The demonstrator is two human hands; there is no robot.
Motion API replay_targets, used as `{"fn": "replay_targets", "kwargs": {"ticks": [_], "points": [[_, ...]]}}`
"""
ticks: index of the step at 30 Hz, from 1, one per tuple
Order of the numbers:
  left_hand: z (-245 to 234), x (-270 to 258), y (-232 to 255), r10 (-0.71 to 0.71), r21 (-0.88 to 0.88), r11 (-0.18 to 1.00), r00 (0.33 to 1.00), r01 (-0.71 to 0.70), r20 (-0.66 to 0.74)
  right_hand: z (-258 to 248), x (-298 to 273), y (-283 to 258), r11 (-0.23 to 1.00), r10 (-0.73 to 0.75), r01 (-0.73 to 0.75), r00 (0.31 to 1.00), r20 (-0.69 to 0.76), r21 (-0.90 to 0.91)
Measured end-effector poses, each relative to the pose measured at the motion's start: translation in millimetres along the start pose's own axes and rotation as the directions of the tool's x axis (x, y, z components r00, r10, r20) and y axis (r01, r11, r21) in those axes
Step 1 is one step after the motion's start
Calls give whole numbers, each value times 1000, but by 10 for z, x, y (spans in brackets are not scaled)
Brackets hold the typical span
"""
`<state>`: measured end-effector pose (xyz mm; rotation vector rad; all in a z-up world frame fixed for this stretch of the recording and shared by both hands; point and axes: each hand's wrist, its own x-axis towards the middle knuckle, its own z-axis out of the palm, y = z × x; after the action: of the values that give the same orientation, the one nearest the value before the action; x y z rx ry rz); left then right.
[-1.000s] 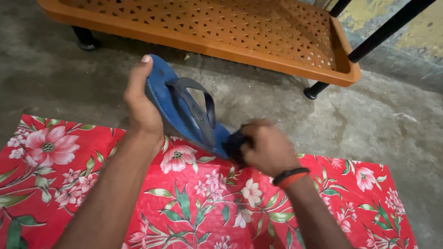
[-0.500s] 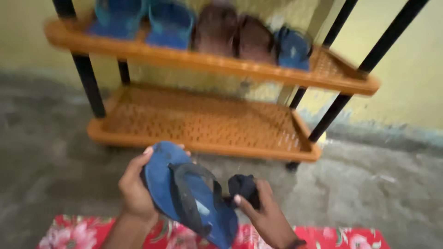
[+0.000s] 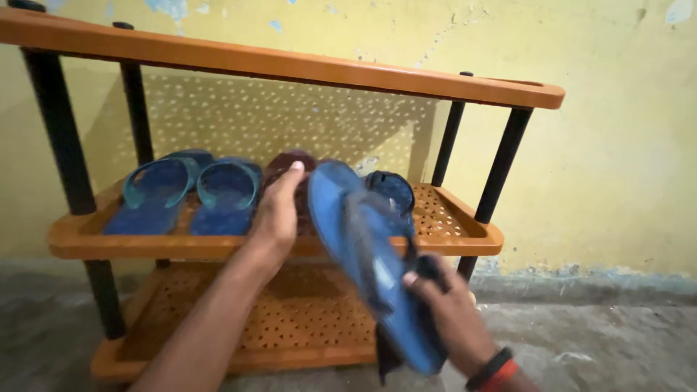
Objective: The person wipes several pairs of sandals with a dark cloth. They handle each sandal individually, wiping the straps and soles, then place them back on a two-tiered orange plastic shoe rack.
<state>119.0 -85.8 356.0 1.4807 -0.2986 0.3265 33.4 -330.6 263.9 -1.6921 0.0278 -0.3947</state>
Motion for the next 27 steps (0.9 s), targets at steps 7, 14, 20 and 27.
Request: {"fn": "replay_targets", "kwargs": {"ticks": [7,14,20,27], "points": [[522,412,-268,59,772,607,980,-188,191,-673,1364,31,952,-303,303,926,-224,-37],[773,381,-489,-211,965,120,944,-231,252,-830,1978,351,856,-325,164,908,-263,-491],[715,329,-488,-204,972,142,955,-186,213,-590,1653,218,928,-189,28,894,-405,-372],[732,342,-509,-190,968,133,953,-212,235,-526,1587,97,857,-293,66,878,-378,-511]]}}
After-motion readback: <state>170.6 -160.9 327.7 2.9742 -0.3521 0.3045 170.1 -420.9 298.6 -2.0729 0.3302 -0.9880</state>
